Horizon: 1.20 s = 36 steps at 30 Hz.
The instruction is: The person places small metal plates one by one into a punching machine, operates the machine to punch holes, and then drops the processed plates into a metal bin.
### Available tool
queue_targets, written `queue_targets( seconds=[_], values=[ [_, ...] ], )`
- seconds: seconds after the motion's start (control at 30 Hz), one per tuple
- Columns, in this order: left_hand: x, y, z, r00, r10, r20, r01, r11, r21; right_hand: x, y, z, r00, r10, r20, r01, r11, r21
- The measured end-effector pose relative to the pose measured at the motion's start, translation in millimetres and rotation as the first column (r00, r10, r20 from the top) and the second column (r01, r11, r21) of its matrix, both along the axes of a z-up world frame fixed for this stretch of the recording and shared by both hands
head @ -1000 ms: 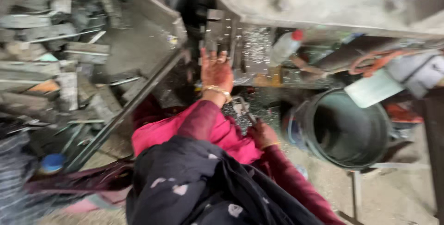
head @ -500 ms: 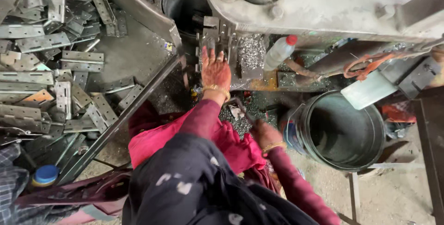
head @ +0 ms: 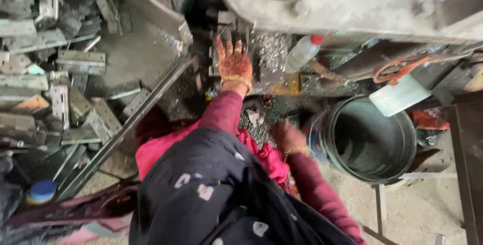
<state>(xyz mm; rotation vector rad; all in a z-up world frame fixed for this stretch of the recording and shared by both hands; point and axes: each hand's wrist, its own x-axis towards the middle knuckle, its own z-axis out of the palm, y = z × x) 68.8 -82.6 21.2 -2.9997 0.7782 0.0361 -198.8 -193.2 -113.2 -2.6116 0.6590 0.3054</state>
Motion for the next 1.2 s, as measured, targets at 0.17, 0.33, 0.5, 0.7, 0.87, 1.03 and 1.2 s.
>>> queue_targets(
  seconds=[0.17,0.33,0.5,0.7,0.87,1.03,1.2],
  values=[
    [10.2,-4.4,15.2,0.998,0.017,0.056,-0.015,0.999,-0.038,8.4,21.9,5.2,0.992,-0.069,0.104,0.051,0.984,0.171],
    [-24.4,19.4,22.1,0.997,-0.081,0.018,0.082,0.994,-0.065,5.7,6.7,57.6,0.971,-0.055,0.233,0.05,0.998,0.028],
    [-73.9,84.8,-8.2,0.856,-0.363,0.367,0.493,0.786,-0.373,18.5,14.4,97.0,0.828,-0.006,0.561,0.073,0.993,-0.097],
    [-60.1,6.8,31.0,0.866,-0.209,0.455,0.392,0.848,-0.356,24.7,20.0,117.0,0.955,-0.214,0.203,0.223,0.975,-0.019],
    [-72.3,-22.8,59.0,0.991,-0.127,0.045,0.134,0.961,-0.243,27.7,26.3,126.4,0.984,-0.165,0.065,0.159,0.983,0.094],
    [-78.2,28.6,17.0,0.966,-0.112,0.233,0.183,0.934,-0.308,26.4,23.6,118.1,0.999,-0.051,-0.009,0.05,0.998,-0.035],
    [-73.7,38.0,-1.9,0.993,-0.118,0.029,0.121,0.948,-0.294,37.4,27.3,140.8,0.994,0.081,-0.069,-0.084,0.995,-0.044]
  ],
)
